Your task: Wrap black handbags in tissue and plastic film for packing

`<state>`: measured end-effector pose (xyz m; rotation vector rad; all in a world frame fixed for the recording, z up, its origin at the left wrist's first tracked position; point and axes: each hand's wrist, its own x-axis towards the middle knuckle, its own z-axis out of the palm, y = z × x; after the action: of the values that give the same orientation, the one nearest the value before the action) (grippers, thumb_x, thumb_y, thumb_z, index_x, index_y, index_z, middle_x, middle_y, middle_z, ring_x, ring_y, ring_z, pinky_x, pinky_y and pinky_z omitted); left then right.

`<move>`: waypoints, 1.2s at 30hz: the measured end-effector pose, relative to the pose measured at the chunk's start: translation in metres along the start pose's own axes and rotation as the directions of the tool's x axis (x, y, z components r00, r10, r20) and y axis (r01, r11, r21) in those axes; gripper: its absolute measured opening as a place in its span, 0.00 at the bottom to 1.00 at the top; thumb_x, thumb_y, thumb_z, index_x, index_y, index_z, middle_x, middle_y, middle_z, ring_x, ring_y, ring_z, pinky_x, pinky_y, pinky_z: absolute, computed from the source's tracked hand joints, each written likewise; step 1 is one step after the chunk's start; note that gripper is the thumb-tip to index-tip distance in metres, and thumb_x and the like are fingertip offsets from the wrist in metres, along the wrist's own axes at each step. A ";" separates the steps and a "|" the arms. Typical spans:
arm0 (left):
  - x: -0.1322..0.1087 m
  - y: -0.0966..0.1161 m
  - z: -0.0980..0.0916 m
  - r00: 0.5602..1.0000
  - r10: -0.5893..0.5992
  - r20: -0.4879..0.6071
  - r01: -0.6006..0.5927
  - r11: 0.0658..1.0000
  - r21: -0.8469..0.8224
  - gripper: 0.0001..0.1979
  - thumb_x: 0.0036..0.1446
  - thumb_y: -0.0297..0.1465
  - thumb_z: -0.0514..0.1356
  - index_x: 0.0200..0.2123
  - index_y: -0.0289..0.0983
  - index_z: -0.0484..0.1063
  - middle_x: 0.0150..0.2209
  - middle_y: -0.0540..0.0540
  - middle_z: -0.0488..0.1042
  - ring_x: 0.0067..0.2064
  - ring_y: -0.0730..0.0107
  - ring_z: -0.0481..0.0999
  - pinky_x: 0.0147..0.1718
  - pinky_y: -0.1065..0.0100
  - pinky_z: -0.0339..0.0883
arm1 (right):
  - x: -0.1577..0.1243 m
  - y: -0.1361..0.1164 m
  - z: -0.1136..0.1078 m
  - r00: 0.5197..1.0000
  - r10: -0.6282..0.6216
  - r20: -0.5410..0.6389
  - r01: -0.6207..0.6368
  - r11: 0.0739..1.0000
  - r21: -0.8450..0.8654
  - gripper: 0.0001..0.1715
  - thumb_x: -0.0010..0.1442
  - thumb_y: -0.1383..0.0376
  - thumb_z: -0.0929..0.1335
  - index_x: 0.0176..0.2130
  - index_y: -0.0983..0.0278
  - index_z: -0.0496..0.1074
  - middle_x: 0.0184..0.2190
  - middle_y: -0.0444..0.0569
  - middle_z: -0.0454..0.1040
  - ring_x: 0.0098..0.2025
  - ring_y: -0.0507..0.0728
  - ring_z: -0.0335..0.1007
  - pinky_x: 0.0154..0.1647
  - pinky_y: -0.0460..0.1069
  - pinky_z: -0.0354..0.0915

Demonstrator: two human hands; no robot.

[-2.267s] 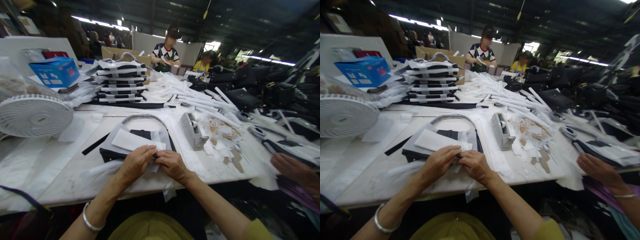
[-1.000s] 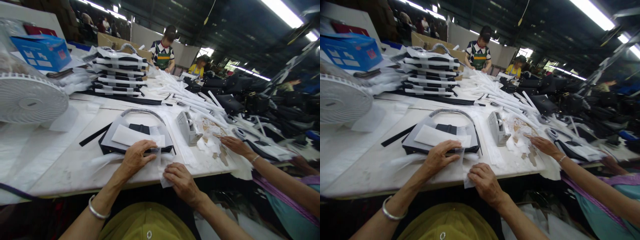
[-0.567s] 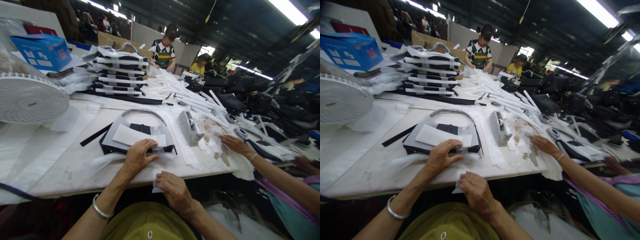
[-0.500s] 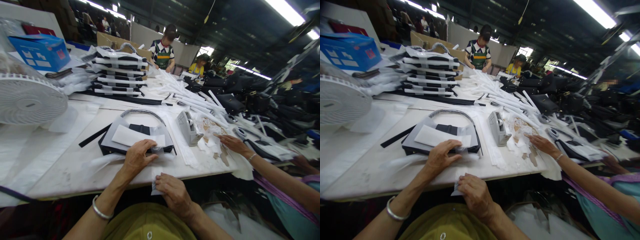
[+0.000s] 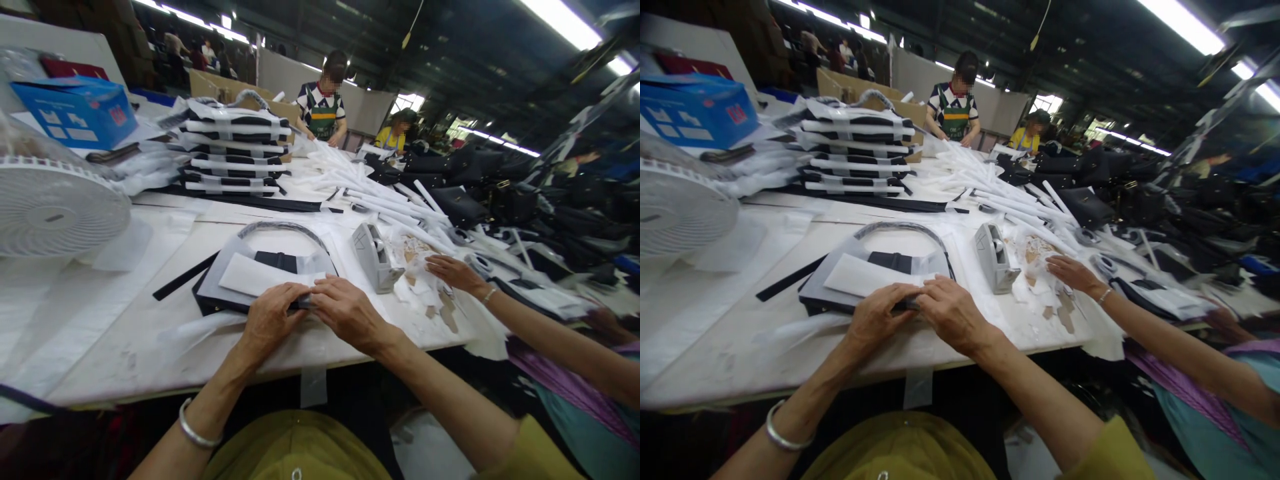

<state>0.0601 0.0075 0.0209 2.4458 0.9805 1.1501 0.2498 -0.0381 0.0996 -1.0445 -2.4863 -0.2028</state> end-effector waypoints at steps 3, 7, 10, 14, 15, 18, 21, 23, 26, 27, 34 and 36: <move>0.000 0.000 0.000 1.000 -0.001 -0.003 0.001 1.000 0.003 0.20 0.52 0.24 0.66 0.48 0.42 0.70 0.46 0.48 0.78 0.47 0.62 0.77 0.49 0.62 0.70 | 0.005 0.007 0.009 0.987 0.013 0.161 0.002 0.995 -0.096 0.04 0.65 0.71 0.65 0.39 0.64 0.70 0.36 0.51 0.77 0.43 0.56 0.74 0.55 0.54 0.66; -0.001 -0.002 0.001 1.000 -0.021 -0.005 0.021 1.000 0.013 0.17 0.54 0.25 0.65 0.47 0.42 0.71 0.46 0.47 0.79 0.47 0.61 0.78 0.49 0.62 0.70 | 0.006 0.009 0.009 0.962 0.043 0.270 0.000 0.988 -0.157 0.03 0.65 0.71 0.65 0.38 0.64 0.68 0.33 0.48 0.75 0.37 0.54 0.72 0.41 0.48 0.66; -0.001 -0.004 0.001 0.999 -0.052 0.015 0.052 0.999 -0.004 0.16 0.55 0.27 0.65 0.47 0.42 0.71 0.46 0.47 0.79 0.47 0.62 0.78 0.49 0.62 0.71 | 0.009 0.009 0.005 0.947 0.026 0.321 0.041 0.979 -0.199 0.03 0.65 0.72 0.65 0.39 0.64 0.67 0.32 0.47 0.74 0.33 0.53 0.71 0.33 0.47 0.62; 0.001 -0.004 -0.001 0.996 -0.084 0.034 0.085 0.996 -0.023 0.14 0.56 0.27 0.64 0.46 0.42 0.72 0.46 0.48 0.79 0.46 0.62 0.79 0.47 0.62 0.72 | 0.012 0.004 0.005 0.931 -0.006 0.366 0.101 0.966 -0.240 0.04 0.66 0.72 0.64 0.41 0.65 0.67 0.34 0.49 0.75 0.35 0.55 0.71 0.34 0.48 0.62; 0.002 -0.003 -0.002 0.996 -0.085 0.034 0.086 0.996 -0.025 0.14 0.56 0.27 0.64 0.46 0.42 0.72 0.45 0.48 0.79 0.45 0.63 0.79 0.47 0.63 0.72 | 0.013 0.002 0.005 0.930 -0.003 0.369 0.103 0.962 -0.252 0.05 0.66 0.72 0.64 0.42 0.65 0.67 0.35 0.50 0.75 0.37 0.56 0.71 0.35 0.49 0.63; 0.003 -0.001 -0.003 0.995 -0.092 0.037 0.093 0.995 -0.030 0.14 0.56 0.27 0.64 0.46 0.42 0.72 0.45 0.48 0.79 0.45 0.63 0.79 0.47 0.64 0.72 | 0.013 0.000 0.009 0.940 -0.010 0.340 0.119 0.946 -0.302 0.06 0.65 0.73 0.63 0.42 0.65 0.67 0.36 0.51 0.74 0.37 0.57 0.69 0.36 0.50 0.63; 0.003 0.000 -0.003 0.995 -0.093 0.042 0.094 0.995 -0.025 0.15 0.56 0.25 0.63 0.47 0.42 0.72 0.46 0.48 0.79 0.46 0.63 0.79 0.48 0.63 0.72 | 0.010 0.005 0.019 0.960 -0.063 0.273 0.157 0.929 -0.335 0.04 0.65 0.72 0.64 0.39 0.65 0.68 0.34 0.50 0.73 0.35 0.57 0.66 0.35 0.51 0.62; 0.002 0.000 -0.002 0.996 -0.079 0.033 0.079 0.997 -0.015 0.16 0.55 0.23 0.62 0.47 0.41 0.72 0.45 0.48 0.79 0.46 0.62 0.79 0.48 0.63 0.72 | 0.008 0.011 0.029 0.977 -0.093 0.192 0.153 0.933 -0.326 0.06 0.66 0.71 0.63 0.36 0.64 0.68 0.31 0.49 0.71 0.33 0.57 0.64 0.35 0.52 0.61; 0.001 -0.002 0.001 0.999 -0.049 0.003 0.049 0.999 0.012 0.18 0.53 0.20 0.61 0.47 0.41 0.72 0.45 0.48 0.79 0.46 0.63 0.79 0.48 0.64 0.72 | 0.004 0.019 0.041 1.000 -0.016 0.024 0.021 0.970 -0.240 0.08 0.65 0.71 0.63 0.33 0.62 0.67 0.28 0.48 0.69 0.33 0.57 0.63 0.35 0.52 0.62; 0.000 -0.002 0.002 0.999 -0.038 -0.009 0.038 0.999 0.024 0.18 0.53 0.19 0.60 0.46 0.41 0.72 0.44 0.48 0.80 0.45 0.64 0.79 0.48 0.64 0.72 | 0.003 0.020 0.042 0.999 0.039 -0.016 -0.042 0.983 -0.179 0.07 0.64 0.71 0.64 0.33 0.62 0.66 0.28 0.47 0.69 0.33 0.57 0.63 0.36 0.51 0.62; -0.002 -0.001 0.005 0.999 0.039 -0.003 -0.039 0.995 0.091 0.18 0.53 0.19 0.59 0.45 0.42 0.72 0.45 0.48 0.79 0.46 0.64 0.78 0.49 0.63 0.72 | -0.037 -0.001 0.004 0.990 0.128 -0.065 -0.111 0.970 0.217 0.13 0.62 0.66 0.69 0.48 0.62 0.68 0.41 0.51 0.76 0.45 0.59 0.71 0.47 0.55 0.68; -0.003 0.000 0.005 0.999 0.046 0.009 -0.047 0.995 0.093 0.18 0.54 0.19 0.59 0.46 0.42 0.72 0.46 0.48 0.79 0.48 0.64 0.78 0.51 0.62 0.71 | -0.060 -0.013 -0.001 0.999 0.010 0.040 -0.019 0.976 0.215 0.13 0.63 0.66 0.68 0.49 0.63 0.69 0.43 0.52 0.77 0.48 0.59 0.71 0.50 0.55 0.69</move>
<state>0.0626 0.0057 0.0164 2.5561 1.0020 1.1347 0.2781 -0.0866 0.0746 -0.9834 -2.4676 0.0910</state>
